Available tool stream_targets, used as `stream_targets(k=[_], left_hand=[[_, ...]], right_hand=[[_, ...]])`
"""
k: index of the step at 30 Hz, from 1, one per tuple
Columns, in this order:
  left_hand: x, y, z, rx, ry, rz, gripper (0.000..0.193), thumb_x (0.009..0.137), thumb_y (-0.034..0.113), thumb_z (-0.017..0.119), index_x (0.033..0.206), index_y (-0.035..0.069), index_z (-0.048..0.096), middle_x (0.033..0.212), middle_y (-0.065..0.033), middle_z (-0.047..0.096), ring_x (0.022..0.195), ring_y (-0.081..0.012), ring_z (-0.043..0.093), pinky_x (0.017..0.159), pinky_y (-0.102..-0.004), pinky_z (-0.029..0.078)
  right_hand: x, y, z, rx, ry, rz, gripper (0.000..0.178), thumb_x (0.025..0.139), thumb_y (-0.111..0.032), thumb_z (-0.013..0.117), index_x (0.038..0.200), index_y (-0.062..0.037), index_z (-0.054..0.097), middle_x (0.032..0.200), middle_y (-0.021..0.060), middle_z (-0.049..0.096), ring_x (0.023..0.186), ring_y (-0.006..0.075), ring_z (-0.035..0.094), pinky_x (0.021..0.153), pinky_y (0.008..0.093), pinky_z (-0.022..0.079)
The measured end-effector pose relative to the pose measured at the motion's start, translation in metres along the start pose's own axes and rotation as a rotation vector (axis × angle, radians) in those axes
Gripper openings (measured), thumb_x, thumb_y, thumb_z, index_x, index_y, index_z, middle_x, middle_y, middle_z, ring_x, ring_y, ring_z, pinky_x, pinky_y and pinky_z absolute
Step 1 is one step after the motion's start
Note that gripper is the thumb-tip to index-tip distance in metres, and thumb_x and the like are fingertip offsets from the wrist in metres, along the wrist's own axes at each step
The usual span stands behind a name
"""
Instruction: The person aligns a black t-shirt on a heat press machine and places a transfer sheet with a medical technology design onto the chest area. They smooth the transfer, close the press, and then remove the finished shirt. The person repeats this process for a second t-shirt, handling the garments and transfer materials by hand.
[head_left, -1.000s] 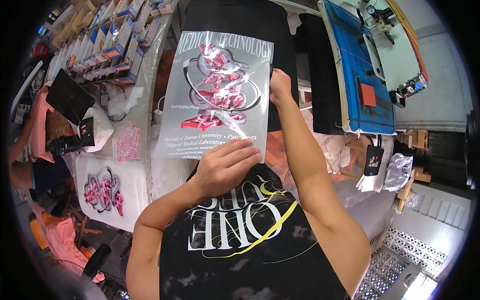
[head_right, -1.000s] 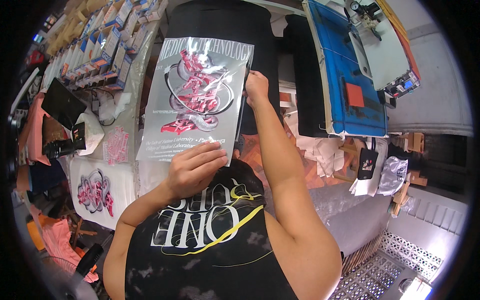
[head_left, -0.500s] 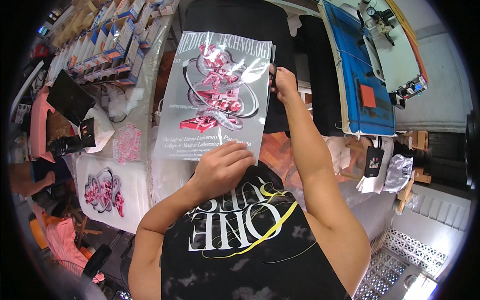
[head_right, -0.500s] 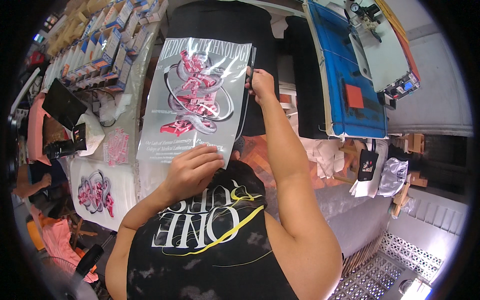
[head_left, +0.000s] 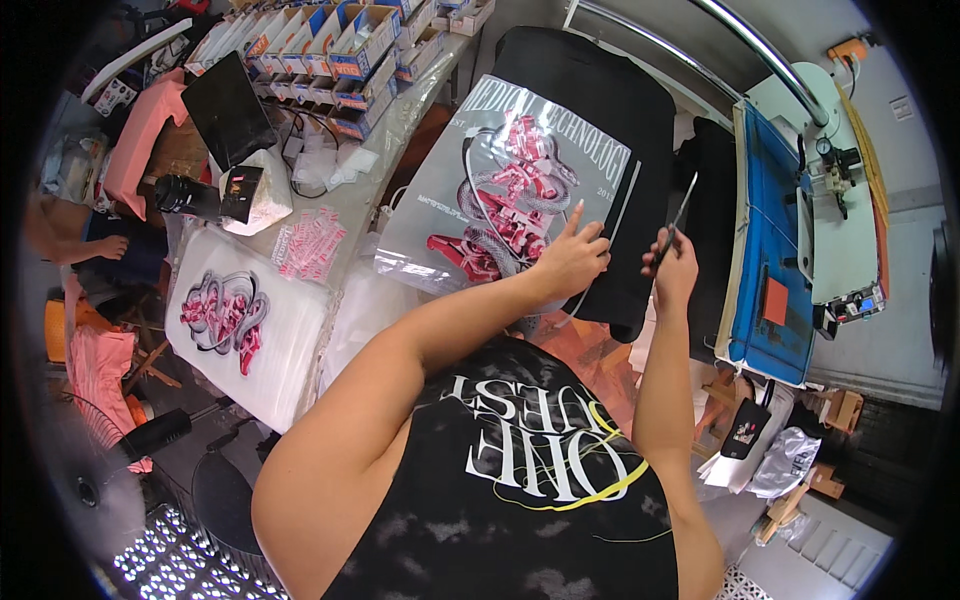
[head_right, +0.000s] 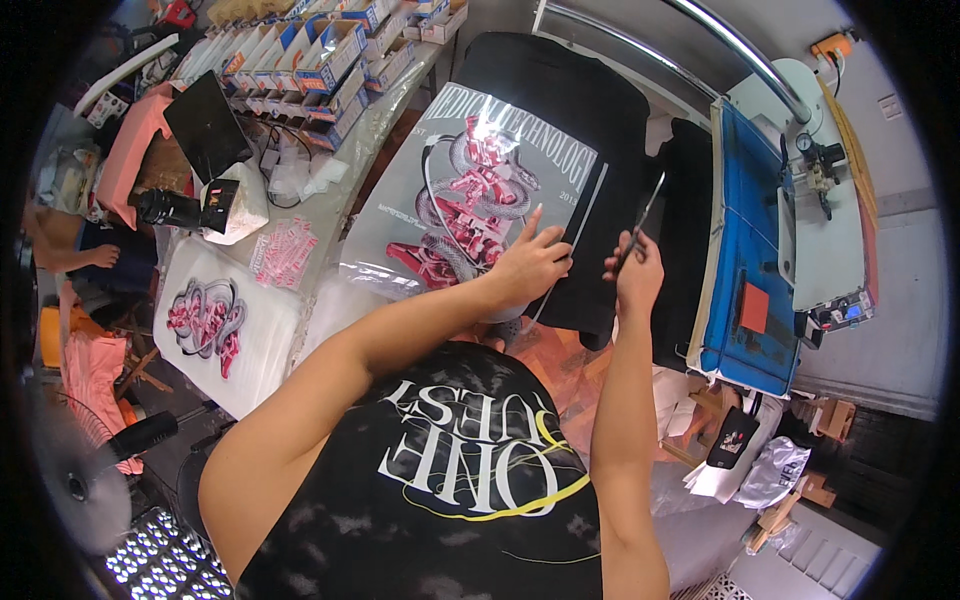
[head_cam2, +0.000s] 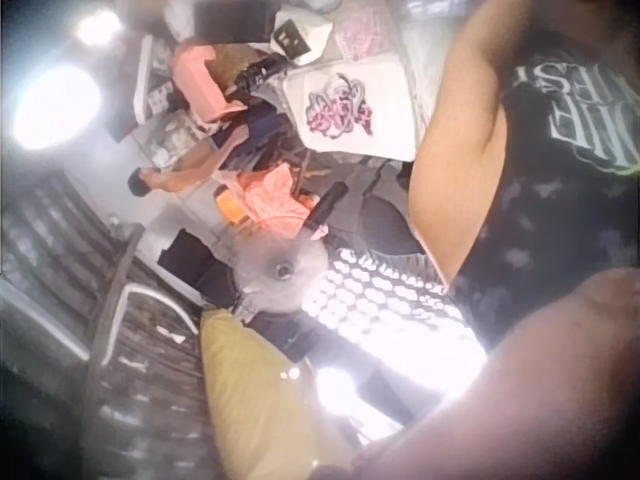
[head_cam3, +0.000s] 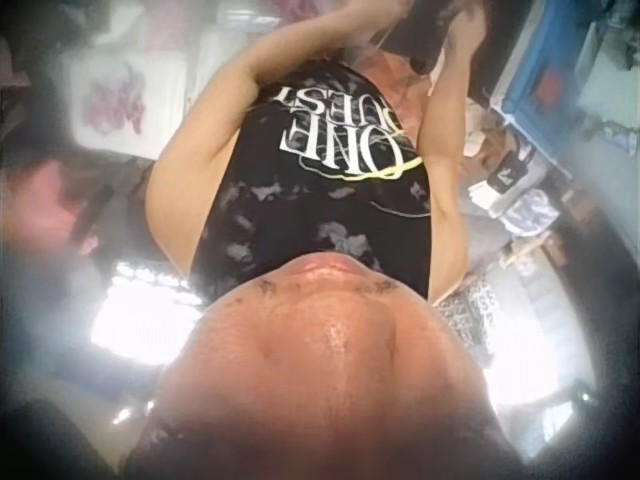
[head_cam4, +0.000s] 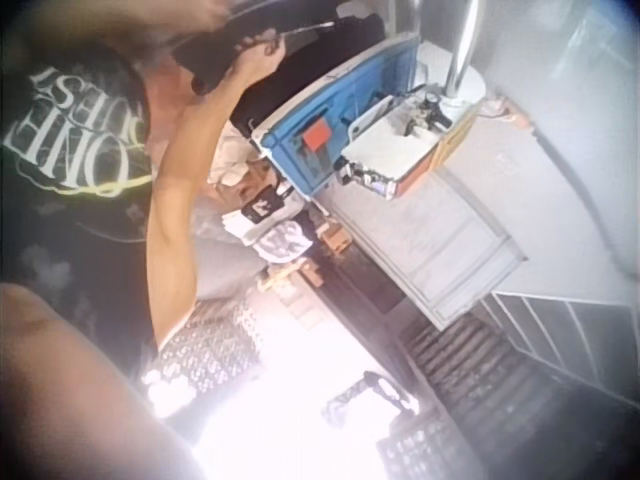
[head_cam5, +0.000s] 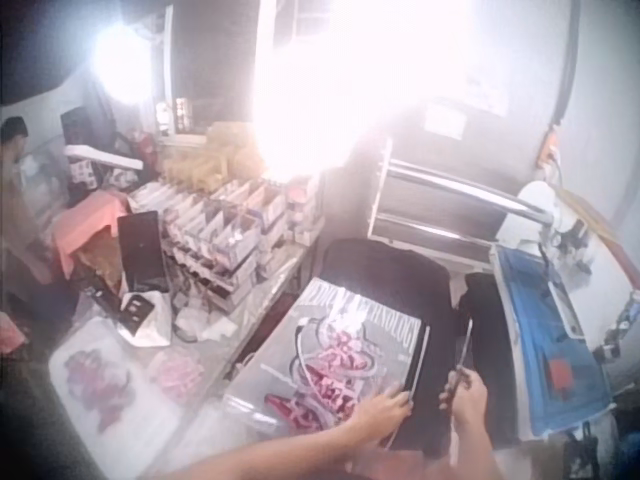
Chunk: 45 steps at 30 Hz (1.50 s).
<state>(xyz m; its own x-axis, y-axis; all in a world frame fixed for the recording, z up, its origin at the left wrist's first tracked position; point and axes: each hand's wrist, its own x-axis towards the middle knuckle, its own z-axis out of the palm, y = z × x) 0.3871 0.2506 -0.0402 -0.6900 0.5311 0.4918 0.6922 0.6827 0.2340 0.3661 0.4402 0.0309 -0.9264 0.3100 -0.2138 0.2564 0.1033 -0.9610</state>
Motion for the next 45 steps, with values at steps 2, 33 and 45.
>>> stream_targets(k=[2,33,45], left_hand=[[-0.002,0.003,-0.008,-0.151,0.062,-0.032,0.019,0.084,0.020,0.068,0.099,0.008,0.071,0.101,-0.0060,0.064,0.118,-0.0287,0.054,0.109,-0.0595,0.029],[-0.053,-0.251,-0.100,-0.312,-0.005,-1.120,0.044,0.081,0.040,0.075,0.104,0.003,0.074,0.101,-0.0199,0.072,0.092,-0.0345,0.069,0.083,-0.0419,0.052],[0.134,-0.111,-0.224,0.427,0.264,0.335,0.022,0.083,0.010,0.067,0.104,0.014,0.070,0.101,-0.0021,0.067,0.090,-0.0233,0.067,0.077,-0.0379,0.055]], right_hand=[[-0.013,0.009,-0.013,-0.048,0.017,-0.009,0.039,0.096,-0.020,0.066,0.129,-0.0013,0.055,0.080,0.0034,0.062,0.061,0.0111,0.062,0.046,0.0239,0.048],[-0.098,0.046,-0.018,-0.157,-0.110,-0.213,0.044,0.087,-0.005,0.073,0.128,0.0028,0.058,0.080,0.0009,0.065,0.064,0.0056,0.057,0.056,0.0221,0.047],[-0.129,0.096,-0.056,0.024,0.058,0.026,0.047,0.090,-0.010,0.072,0.131,0.0026,0.052,0.090,0.0076,0.068,0.061,0.0080,0.061,0.047,0.0212,0.046]])
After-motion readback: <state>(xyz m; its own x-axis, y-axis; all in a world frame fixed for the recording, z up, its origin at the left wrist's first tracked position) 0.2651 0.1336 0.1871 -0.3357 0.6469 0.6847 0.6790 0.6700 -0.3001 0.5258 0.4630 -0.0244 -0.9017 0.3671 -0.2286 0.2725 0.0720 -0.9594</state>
